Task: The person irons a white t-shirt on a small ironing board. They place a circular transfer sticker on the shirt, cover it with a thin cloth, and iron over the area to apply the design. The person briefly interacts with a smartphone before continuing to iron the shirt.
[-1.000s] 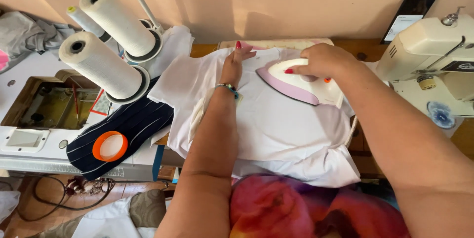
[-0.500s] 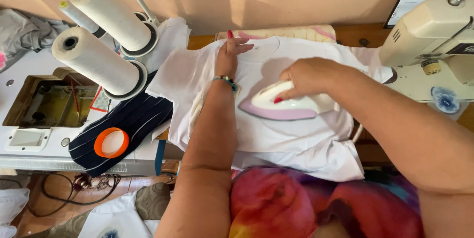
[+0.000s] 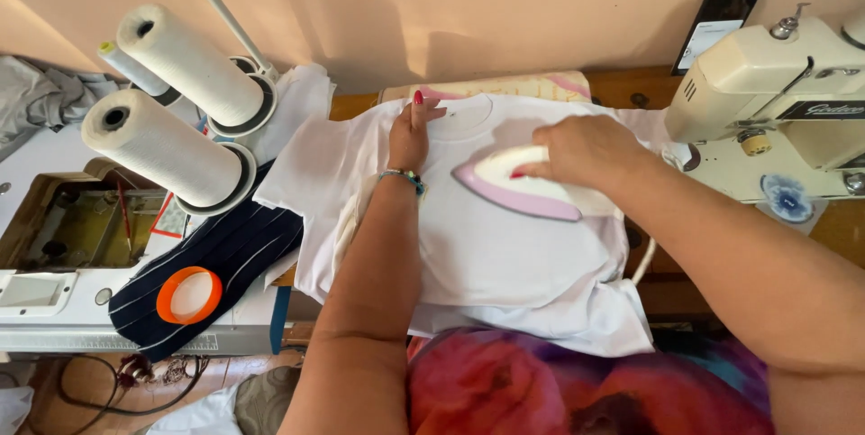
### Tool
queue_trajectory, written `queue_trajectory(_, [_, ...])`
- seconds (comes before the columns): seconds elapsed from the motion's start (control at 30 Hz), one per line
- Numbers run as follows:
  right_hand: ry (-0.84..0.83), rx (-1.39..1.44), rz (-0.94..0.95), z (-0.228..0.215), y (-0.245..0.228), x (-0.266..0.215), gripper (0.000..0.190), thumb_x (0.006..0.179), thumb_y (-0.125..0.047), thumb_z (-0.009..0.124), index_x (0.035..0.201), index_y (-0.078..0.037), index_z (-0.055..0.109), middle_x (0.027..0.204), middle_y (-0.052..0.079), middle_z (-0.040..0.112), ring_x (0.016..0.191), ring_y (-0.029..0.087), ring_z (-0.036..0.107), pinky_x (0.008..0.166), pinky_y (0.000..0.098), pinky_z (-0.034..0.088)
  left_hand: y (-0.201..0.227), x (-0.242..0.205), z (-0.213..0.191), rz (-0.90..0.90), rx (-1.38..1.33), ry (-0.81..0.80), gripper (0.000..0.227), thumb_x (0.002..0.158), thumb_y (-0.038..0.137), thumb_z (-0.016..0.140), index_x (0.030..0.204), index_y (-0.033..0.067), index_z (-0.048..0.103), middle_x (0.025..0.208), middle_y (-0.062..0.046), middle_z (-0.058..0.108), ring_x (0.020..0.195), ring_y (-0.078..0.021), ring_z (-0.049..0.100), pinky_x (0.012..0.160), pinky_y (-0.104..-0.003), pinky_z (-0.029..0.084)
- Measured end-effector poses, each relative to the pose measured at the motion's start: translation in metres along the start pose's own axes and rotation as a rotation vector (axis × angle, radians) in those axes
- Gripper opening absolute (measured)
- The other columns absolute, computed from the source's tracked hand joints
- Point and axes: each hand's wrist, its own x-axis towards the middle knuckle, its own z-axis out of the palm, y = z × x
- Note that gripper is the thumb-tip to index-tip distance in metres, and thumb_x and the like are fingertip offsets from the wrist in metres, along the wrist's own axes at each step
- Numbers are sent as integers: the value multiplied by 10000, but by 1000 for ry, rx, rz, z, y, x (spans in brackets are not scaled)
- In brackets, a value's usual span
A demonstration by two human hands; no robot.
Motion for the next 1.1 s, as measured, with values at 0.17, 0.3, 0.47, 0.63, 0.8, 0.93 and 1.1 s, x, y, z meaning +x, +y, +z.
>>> queue_trajectory(0.17, [115,-70,109,-10,31,63,567,961,-646,530,1206,-181,744,1118,186,777,1126,379,717,895,530,569,-19,14,6,105,202,-22,732,1076,609,171,1243,111,680,1154,-71,770,1248,-370,621,1217,-522,295])
queue_trajectory(0.3, [41,97,413,-13,45,104,635,925,-755,596,1013,-135,705,1054,113,724,975,359,679,756,448,523,-12,21,8,53,290,-39,714,964,569,151,1170,123,668,1167,-27,782,1235,-248,612,1170,-424,242])
queue_trajectory(0.47, [-68,269,452,-38,25,73,619,865,-722,633,1232,-231,544,1164,24,632,807,321,670,696,428,494,-4,19,6,-25,209,-45,801,934,620,152,1258,98,664,1216,-23,764,1319,-205,556,1228,-415,169])
queue_trajectory(0.63, [-170,151,58,-18,23,41,447,830,-623,673,967,-208,767,732,57,782,537,242,740,590,341,609,-34,26,9,123,244,-16,682,1078,614,218,1212,139,688,1167,-9,767,1279,-331,607,1251,-537,171])
queue_trajectory(0.8, [-256,34,-99,-1,-1,-25,421,779,-672,728,993,-315,795,870,40,807,888,291,772,794,422,610,-24,22,8,100,258,-32,713,1068,632,196,1213,130,680,1181,-22,761,1299,-346,587,1258,-539,154])
queue_trajectory(0.93, [-225,-1,-89,7,-4,-48,388,817,-642,693,1016,-324,793,885,38,806,905,299,770,823,432,590,-27,26,8,93,259,-33,744,1058,652,172,1224,130,675,1203,-22,753,1304,-332,587,1263,-523,167])
queue_trajectory(1.1, [-37,-8,39,13,11,-7,553,888,-722,542,1127,-260,730,1018,181,763,1023,401,732,855,525,563,-33,27,10,96,256,-29,736,1060,661,167,1229,164,683,1215,-19,747,1318,-316,578,1267,-507,151])
